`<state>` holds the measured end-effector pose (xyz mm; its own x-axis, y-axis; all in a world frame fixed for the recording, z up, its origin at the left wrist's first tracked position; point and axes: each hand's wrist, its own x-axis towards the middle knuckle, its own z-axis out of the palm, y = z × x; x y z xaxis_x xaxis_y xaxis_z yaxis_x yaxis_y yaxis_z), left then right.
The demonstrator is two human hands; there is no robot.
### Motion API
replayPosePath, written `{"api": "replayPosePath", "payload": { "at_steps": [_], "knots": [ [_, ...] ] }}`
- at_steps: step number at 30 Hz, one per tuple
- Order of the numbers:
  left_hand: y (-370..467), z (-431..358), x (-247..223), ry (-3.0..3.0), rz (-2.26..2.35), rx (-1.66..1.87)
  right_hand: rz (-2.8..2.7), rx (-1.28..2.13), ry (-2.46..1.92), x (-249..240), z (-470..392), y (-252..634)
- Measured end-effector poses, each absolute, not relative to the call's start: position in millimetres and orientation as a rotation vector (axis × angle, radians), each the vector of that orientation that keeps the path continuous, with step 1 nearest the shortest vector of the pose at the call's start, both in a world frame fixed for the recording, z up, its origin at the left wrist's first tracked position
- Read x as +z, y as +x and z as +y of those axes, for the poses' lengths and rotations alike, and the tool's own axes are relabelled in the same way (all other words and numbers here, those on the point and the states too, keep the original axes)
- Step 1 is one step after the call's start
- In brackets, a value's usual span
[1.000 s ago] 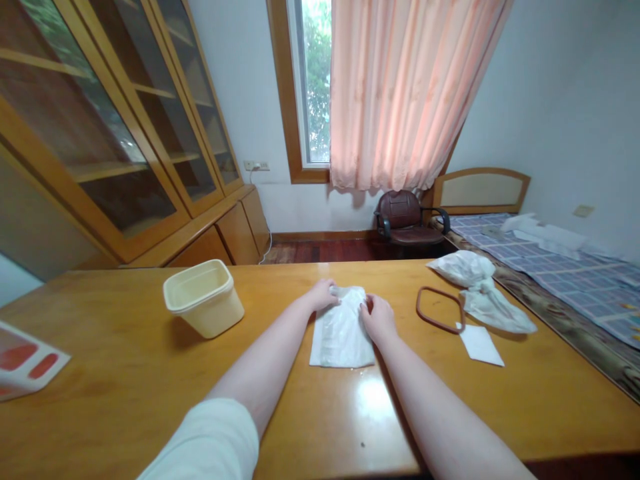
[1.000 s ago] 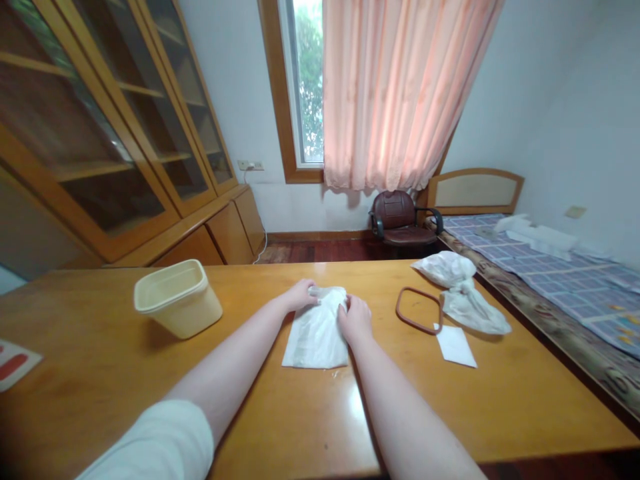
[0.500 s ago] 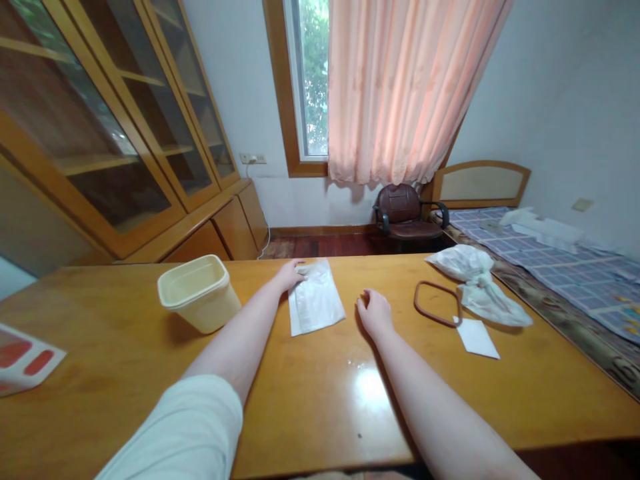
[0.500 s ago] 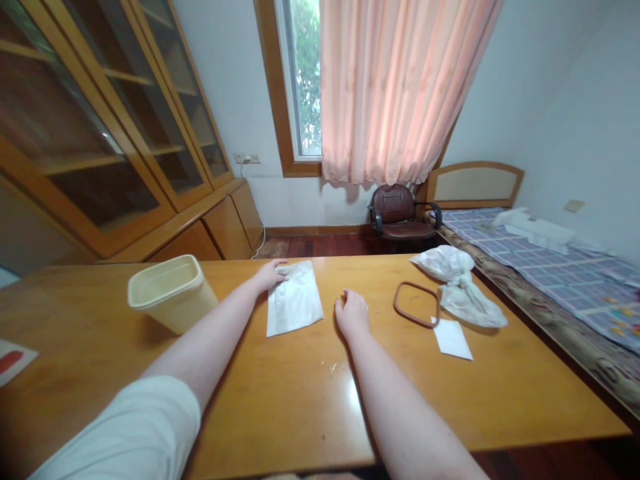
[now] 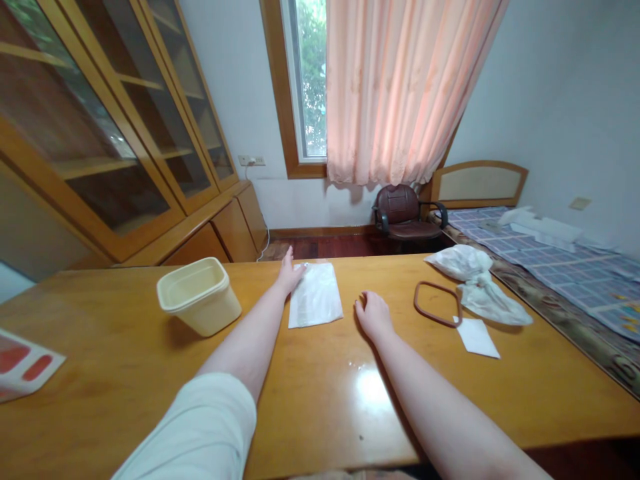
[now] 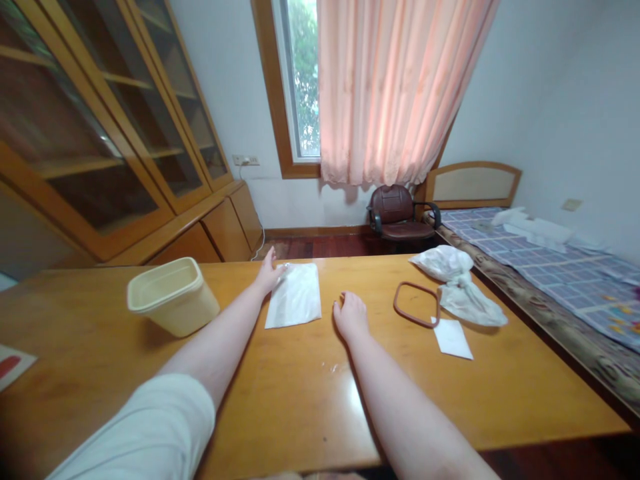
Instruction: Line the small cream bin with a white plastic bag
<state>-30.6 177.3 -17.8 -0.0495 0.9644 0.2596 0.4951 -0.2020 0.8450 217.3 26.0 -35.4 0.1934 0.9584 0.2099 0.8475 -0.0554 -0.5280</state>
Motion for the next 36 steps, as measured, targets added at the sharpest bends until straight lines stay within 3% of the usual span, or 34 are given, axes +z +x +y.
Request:
{"api": "replayPosePath", "payload": {
  "at_steps": [4, 7, 16, 22, 29, 36],
  "knots": [
    [-30, 143, -20, 1.838, 1.578, 1.139, -1.705, 0.247, -1.924, -34, 25, 219],
    [-22, 103, -24, 2.096, 1.637, 0.753, -1.734, 0.224, -1.93, -32, 22, 217],
    [-6, 35, -27, 2.369, 1.622, 0.24, -1.642, 0.321, -1.726, -1, 7, 231],
    [-5, 37, -28, 2.433, 1.571, 0.239, -1.627, 0.201, -2.232, 33, -41, 329],
    [-6, 35, -29, 2.311, 1.768, 0.354, -1.415, -0.098, -2.493, -15, -104, 414],
    [-11, 33, -29, 2.185, 1.906, 0.56, -1.084, 0.175, -2.538, -31, -89, 458]
  ]
}}
